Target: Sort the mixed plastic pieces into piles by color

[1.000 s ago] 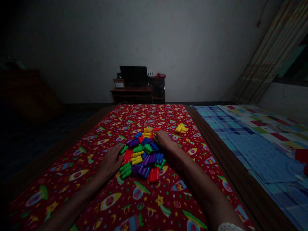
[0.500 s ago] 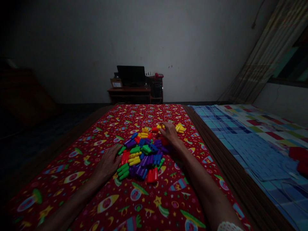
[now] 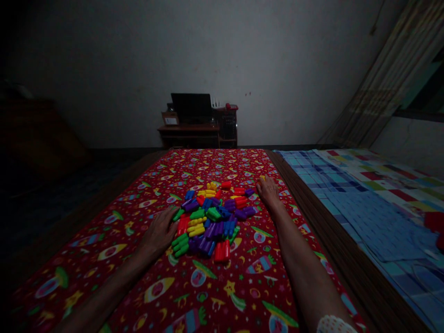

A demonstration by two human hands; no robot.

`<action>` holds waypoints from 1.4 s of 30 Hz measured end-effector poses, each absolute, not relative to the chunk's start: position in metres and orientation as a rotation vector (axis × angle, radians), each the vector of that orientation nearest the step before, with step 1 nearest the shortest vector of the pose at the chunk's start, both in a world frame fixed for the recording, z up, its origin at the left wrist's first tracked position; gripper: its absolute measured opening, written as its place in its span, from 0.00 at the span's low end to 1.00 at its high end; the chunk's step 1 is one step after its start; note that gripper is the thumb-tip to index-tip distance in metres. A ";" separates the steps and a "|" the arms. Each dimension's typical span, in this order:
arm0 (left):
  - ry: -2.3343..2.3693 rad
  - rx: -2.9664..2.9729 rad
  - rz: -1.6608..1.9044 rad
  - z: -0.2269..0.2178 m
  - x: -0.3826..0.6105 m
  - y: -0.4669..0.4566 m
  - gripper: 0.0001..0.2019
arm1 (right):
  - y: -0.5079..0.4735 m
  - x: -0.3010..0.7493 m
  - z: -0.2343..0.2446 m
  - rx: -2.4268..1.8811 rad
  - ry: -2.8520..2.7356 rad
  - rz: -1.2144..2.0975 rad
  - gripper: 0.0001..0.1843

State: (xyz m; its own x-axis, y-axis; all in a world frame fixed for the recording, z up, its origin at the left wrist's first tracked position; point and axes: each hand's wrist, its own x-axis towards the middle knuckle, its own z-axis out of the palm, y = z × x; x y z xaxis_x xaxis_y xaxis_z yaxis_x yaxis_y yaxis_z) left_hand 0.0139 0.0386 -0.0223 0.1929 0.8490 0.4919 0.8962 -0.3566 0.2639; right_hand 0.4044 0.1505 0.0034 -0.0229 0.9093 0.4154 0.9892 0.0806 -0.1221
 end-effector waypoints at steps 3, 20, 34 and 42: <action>-1.740 -2.366 -0.881 -0.022 0.014 0.038 0.21 | 0.152 0.406 0.002 -1.938 -1.931 -0.275 0.18; -1.741 -2.356 -0.881 -0.025 0.013 0.040 0.20 | 0.091 0.314 0.059 -1.743 -2.553 -0.122 0.17; -1.738 -2.335 -0.896 -0.027 0.013 0.041 0.21 | 0.138 0.401 0.048 -1.741 -1.659 0.003 0.19; -1.737 -2.360 -0.914 -0.025 0.013 0.039 0.20 | 0.137 0.430 0.026 -1.942 -1.680 -0.047 0.24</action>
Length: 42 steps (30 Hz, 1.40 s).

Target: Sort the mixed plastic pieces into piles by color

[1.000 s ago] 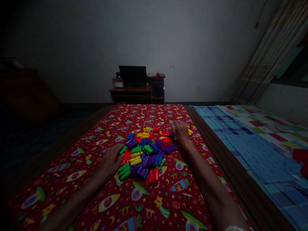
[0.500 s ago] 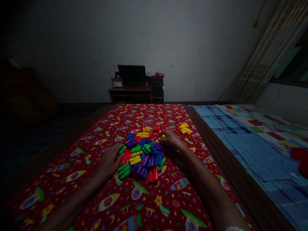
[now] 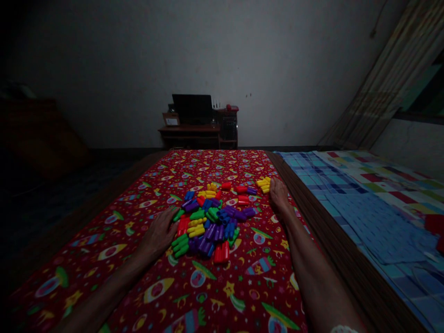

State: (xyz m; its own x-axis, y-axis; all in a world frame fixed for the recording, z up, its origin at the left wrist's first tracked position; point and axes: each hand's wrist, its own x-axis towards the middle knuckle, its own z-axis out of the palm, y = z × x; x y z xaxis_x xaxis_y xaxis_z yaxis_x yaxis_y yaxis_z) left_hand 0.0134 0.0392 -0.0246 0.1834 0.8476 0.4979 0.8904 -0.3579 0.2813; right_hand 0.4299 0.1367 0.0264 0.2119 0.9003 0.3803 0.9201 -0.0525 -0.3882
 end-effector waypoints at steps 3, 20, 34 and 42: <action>-1.732 -2.358 -0.918 -0.025 0.014 0.039 0.20 | 0.135 0.408 0.041 -1.829 -1.632 -0.119 0.23; -1.753 -2.357 -0.891 -0.023 0.015 0.036 0.20 | 0.128 0.285 0.060 -1.401 -2.293 0.170 0.17; -1.761 -2.347 -0.933 -0.024 0.016 0.036 0.20 | 0.118 0.368 0.049 -1.704 -2.049 -0.288 0.15; -1.779 -2.328 -0.912 -0.026 0.016 0.037 0.20 | 0.160 0.252 0.058 -1.321 -2.526 0.141 0.16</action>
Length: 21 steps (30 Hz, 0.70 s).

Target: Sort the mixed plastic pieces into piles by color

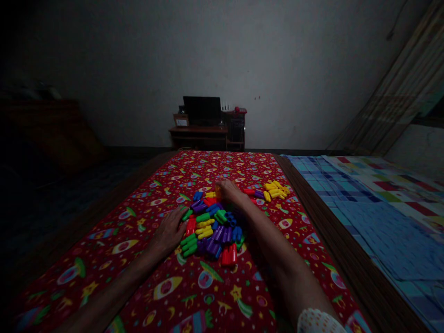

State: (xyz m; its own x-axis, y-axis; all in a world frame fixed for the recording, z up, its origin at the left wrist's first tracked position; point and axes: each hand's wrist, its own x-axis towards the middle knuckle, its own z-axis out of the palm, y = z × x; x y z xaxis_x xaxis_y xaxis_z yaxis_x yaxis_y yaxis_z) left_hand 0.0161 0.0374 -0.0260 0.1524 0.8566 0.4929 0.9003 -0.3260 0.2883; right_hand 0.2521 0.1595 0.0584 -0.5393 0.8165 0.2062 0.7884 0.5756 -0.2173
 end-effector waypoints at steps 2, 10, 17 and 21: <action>-1.778 -2.329 -0.913 -0.027 0.016 0.038 0.20 | 0.163 0.246 0.052 -1.311 -2.528 0.208 0.15; -1.760 -2.340 -0.922 -0.027 0.016 0.038 0.20 | 0.160 0.335 0.060 -1.582 -2.015 -0.081 0.27; -1.759 -2.333 -0.928 -0.026 0.016 0.038 0.20 | 0.150 0.419 0.047 -1.896 -1.938 -0.158 0.22; -1.779 -2.326 -0.898 -0.025 0.017 0.037 0.21 | 0.143 0.413 0.040 -1.837 -1.884 -0.152 0.20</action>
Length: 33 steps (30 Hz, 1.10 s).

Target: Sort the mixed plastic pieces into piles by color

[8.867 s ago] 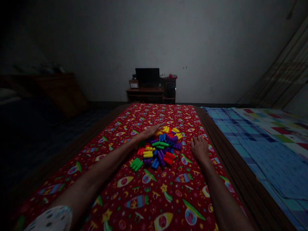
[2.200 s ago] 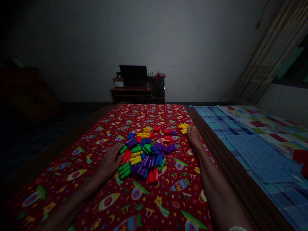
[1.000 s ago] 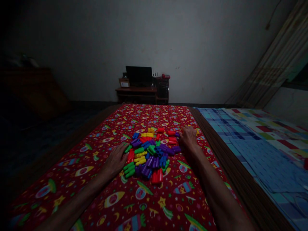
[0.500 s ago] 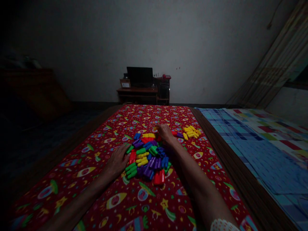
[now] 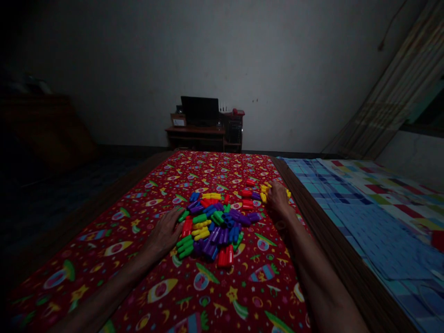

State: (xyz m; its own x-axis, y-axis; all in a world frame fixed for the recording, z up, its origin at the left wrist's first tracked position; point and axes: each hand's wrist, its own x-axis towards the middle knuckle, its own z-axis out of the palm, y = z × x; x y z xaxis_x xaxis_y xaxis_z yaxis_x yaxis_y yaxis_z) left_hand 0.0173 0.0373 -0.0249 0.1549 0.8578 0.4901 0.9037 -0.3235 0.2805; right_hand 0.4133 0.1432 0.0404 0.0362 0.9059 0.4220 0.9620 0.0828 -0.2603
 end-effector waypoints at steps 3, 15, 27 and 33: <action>-1.760 -2.324 -0.887 -0.025 0.018 0.037 0.21 | 0.140 0.378 0.046 -1.606 -1.925 -0.084 0.21; -1.746 -2.324 -0.913 -0.028 0.016 0.038 0.20 | 0.147 0.228 0.055 -1.243 -2.544 0.375 0.18; -1.704 -2.324 -0.949 -0.031 0.015 0.039 0.20 | 0.128 0.400 0.070 -1.731 -1.975 -0.122 0.26; -1.691 -2.320 -0.926 -0.034 0.014 0.042 0.20 | 0.118 0.435 0.052 -1.817 -2.041 -0.156 0.23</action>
